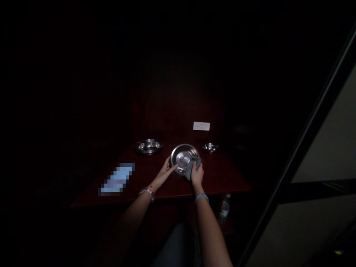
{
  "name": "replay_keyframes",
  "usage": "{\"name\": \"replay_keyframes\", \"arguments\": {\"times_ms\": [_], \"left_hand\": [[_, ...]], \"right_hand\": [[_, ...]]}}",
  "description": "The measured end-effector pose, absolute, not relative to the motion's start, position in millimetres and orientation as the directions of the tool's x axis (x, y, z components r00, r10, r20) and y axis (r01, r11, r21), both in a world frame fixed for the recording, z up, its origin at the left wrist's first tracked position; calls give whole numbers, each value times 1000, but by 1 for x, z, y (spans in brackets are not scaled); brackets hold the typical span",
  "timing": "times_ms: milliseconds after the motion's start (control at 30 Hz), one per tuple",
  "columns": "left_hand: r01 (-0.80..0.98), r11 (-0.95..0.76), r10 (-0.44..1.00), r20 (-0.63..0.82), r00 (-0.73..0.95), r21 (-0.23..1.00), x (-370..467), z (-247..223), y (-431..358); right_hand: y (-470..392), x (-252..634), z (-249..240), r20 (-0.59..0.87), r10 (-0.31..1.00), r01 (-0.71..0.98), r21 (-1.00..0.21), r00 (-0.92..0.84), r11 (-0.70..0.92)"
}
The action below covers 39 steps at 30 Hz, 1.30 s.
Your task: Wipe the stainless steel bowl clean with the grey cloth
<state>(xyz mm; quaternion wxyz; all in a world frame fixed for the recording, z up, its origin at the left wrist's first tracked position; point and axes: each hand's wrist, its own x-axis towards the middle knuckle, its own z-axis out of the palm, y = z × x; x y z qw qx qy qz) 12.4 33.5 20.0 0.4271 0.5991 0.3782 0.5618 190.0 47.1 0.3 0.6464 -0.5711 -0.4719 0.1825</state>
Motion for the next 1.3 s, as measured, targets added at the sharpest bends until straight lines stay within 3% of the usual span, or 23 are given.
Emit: {"name": "replay_keyframes", "arguments": {"times_ms": [167,367,700,1033,1300], "left_hand": [[69,-377,922,366,129,924,11,12,35],[52,-436,896,427,126,899,10,8,44],[25,-316,949,316,4,948,6,10,47],[-25,-286,957,286,35,958,4,18,34],[20,-413,910,412,35,911,10,16,36]], "right_hand": [[48,190,-1,407,808,320,-903,425,287],[47,189,-2,429,814,307,-895,391,325],[49,188,-3,428,826,303,-894,367,329],[52,190,-6,433,821,282,-895,372,345],[53,191,-7,414,799,304,-903,436,303]]}}
